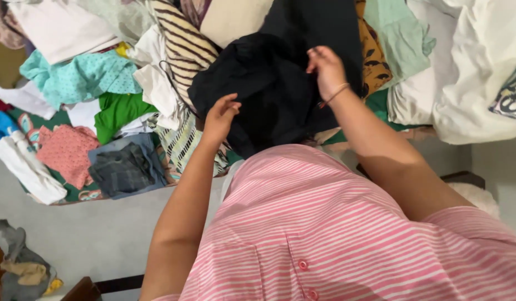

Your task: The person folds several garments on a bed, including a pair of light blue jeans, a dark plaid shirt, a black garment, and a light blue polka-dotted top. Each item is smoothed and folded into a compact rectangle and placed in a growing stack.

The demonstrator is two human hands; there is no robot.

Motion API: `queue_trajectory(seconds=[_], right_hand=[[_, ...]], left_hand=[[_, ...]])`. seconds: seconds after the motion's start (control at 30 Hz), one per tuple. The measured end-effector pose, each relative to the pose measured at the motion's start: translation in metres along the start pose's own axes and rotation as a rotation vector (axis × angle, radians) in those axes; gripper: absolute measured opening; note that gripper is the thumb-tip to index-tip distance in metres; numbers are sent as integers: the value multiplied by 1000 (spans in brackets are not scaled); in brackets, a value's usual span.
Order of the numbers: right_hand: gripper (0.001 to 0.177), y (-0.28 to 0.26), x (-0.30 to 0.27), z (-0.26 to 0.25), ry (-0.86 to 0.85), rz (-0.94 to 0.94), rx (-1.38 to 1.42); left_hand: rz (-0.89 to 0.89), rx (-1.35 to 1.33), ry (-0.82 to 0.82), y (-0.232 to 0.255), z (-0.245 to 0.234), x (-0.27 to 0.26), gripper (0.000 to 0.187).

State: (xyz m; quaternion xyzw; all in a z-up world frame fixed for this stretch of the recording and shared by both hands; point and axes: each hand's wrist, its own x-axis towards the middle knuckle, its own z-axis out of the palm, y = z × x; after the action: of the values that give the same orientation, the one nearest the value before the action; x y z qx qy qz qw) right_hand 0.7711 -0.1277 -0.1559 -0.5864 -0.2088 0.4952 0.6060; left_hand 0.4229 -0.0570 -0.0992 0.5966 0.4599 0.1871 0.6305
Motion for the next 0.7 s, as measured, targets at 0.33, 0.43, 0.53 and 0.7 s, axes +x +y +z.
queue_trajectory(seconds=[0.33,0.43,0.53,0.7], right_hand=[[22,-117,-70,-62,-141,123,558],[18,-125,-66,-61,-206,96,565],[13,-153,-57,-42,-268,139,607],[33,-191,-48,14,-726,322,845]], left_hand=[[-403,-65,-401,31,81,87,59],[-438,-57,-429,35,89,111,68],[-426,-71,-401,29,84,133,72],[-452,-159,-356,27,74,143,73]])
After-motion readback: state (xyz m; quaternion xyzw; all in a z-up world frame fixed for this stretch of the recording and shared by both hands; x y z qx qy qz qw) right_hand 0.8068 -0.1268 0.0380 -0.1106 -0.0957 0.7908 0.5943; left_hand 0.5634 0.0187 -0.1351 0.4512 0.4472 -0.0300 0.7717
